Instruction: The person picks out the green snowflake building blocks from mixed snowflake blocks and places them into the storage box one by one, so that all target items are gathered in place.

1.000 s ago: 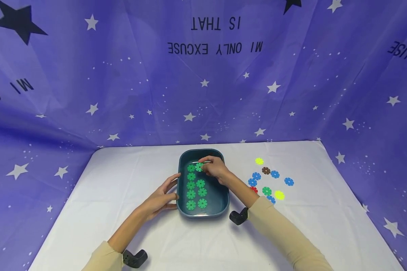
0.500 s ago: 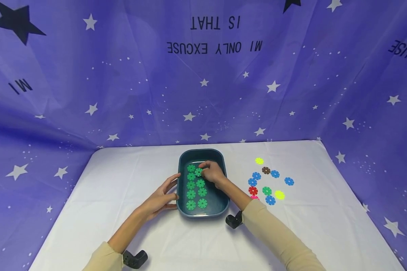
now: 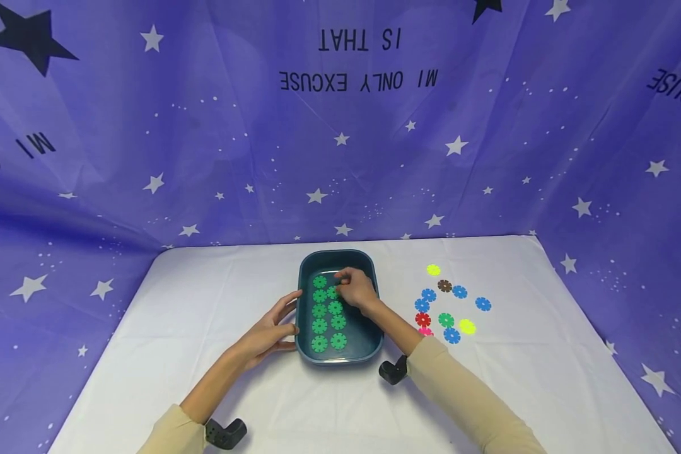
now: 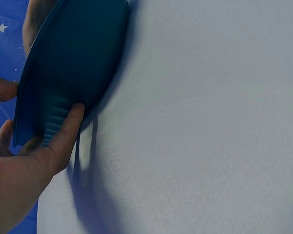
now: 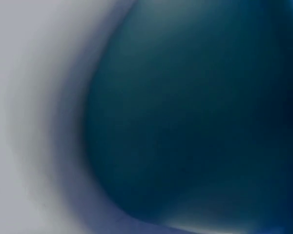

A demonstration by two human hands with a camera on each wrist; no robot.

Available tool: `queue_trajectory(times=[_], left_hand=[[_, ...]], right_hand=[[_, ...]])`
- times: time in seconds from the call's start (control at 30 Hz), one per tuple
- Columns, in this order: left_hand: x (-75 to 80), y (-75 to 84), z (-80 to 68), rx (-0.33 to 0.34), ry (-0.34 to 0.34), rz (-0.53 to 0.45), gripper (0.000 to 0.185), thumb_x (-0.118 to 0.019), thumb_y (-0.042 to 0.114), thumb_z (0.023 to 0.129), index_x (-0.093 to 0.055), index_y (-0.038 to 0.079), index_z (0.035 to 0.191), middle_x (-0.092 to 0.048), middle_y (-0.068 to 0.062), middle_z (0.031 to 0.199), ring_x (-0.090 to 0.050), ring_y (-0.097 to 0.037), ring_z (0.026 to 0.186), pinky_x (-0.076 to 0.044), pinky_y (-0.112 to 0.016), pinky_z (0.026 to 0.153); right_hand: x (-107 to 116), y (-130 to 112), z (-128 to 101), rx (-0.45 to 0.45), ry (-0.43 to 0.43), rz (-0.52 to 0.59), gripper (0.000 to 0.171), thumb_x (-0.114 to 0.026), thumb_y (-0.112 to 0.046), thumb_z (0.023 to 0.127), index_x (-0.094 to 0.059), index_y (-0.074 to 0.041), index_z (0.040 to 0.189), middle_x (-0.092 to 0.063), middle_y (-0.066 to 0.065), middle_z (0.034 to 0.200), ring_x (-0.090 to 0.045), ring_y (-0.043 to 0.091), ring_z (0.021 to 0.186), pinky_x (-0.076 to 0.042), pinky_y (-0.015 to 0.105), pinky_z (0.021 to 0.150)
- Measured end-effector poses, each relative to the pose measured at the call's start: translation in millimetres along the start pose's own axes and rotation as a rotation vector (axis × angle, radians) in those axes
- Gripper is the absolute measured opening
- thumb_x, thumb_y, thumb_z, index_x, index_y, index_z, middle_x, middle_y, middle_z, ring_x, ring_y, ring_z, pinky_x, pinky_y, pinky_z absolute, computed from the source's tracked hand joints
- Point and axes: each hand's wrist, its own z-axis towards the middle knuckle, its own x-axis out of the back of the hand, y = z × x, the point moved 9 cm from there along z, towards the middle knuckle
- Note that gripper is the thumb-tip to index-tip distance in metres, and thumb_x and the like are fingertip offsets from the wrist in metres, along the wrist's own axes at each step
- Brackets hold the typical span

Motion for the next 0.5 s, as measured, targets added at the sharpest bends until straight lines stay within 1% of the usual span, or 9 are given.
queue_trajectory(times=[0.1, 0.17, 0.23, 0.33, 0.4, 0.5], left_hand=[[0.8, 0.1, 0.1, 0.003, 0.006, 0.005, 0.086, -0.053, -0.003, 0.084, -0.019, 0.020, 0.160, -0.004, -0.018, 0.165, -0.047, -0.039, 0.120, -0.051, -0.052, 0.092], [1.1, 0.4, 0.2, 0.003, 0.008, 0.008, 0.086, -0.053, -0.003, 0.084, -0.019, 0.021, 0.160, -0.004, -0.017, 0.165, -0.048, -0.039, 0.120, -0.051, -0.052, 0.092], [1.3, 0.5, 0.3, 0.003, 0.008, 0.010, 0.086, -0.053, -0.003, 0.084, -0.019, 0.021, 0.160, -0.004, -0.017, 0.165, -0.048, -0.039, 0.120, -0.051, -0.052, 0.092], [1.7, 0.6, 0.2, 0.001, 0.010, 0.012, 0.086, -0.053, -0.002, 0.084, -0.019, 0.021, 0.160, -0.005, -0.017, 0.165, -0.048, -0.039, 0.121, -0.051, -0.053, 0.092], [1.4, 0.2, -0.1, -0.002, 0.007, 0.012, 0.086, -0.053, -0.002, 0.084, -0.019, 0.021, 0.160, -0.004, -0.017, 0.165, -0.047, -0.039, 0.121, -0.051, -0.053, 0.092], [0.1, -0.7, -0.8, -0.005, -0.002, 0.009, 0.086, -0.053, -0.003, 0.085, -0.018, 0.021, 0.160, -0.004, -0.017, 0.165, -0.048, -0.039, 0.120, -0.051, -0.053, 0.092]], right_hand=[[6, -13, -6, 0.045, -0.045, 0.089, 0.029, -0.070, -0.001, 0.088, -0.067, 0.003, 0.117, -0.062, 0.009, 0.097, -0.060, 0.025, 0.090, -0.054, 0.035, 0.076], [14, -22, -10, 0.073, -0.070, 0.153, 0.031, -0.070, -0.002, 0.089, -0.065, 0.006, 0.118, -0.062, 0.011, 0.099, -0.063, 0.033, 0.092, -0.055, 0.042, 0.081], [26, -28, -15, 0.099, -0.089, 0.192, 0.033, -0.070, -0.003, 0.089, -0.064, 0.006, 0.120, -0.063, 0.015, 0.104, -0.064, 0.033, 0.092, -0.056, 0.043, 0.082], [50, -32, -23, 0.138, -0.076, 0.192, 0.034, -0.070, -0.004, 0.090, -0.064, 0.006, 0.122, -0.064, 0.021, 0.112, -0.065, 0.031, 0.092, -0.057, 0.039, 0.081], [69, -28, -29, 0.159, -0.055, 0.175, 0.035, -0.070, -0.007, 0.091, -0.064, 0.005, 0.124, -0.064, 0.024, 0.118, -0.065, 0.025, 0.094, -0.057, 0.035, 0.079], [99, -12, -42, 0.161, -0.022, 0.162, 0.036, -0.071, -0.010, 0.092, -0.065, 0.004, 0.124, -0.065, 0.022, 0.118, -0.067, 0.030, 0.098, -0.056, 0.034, 0.082]])
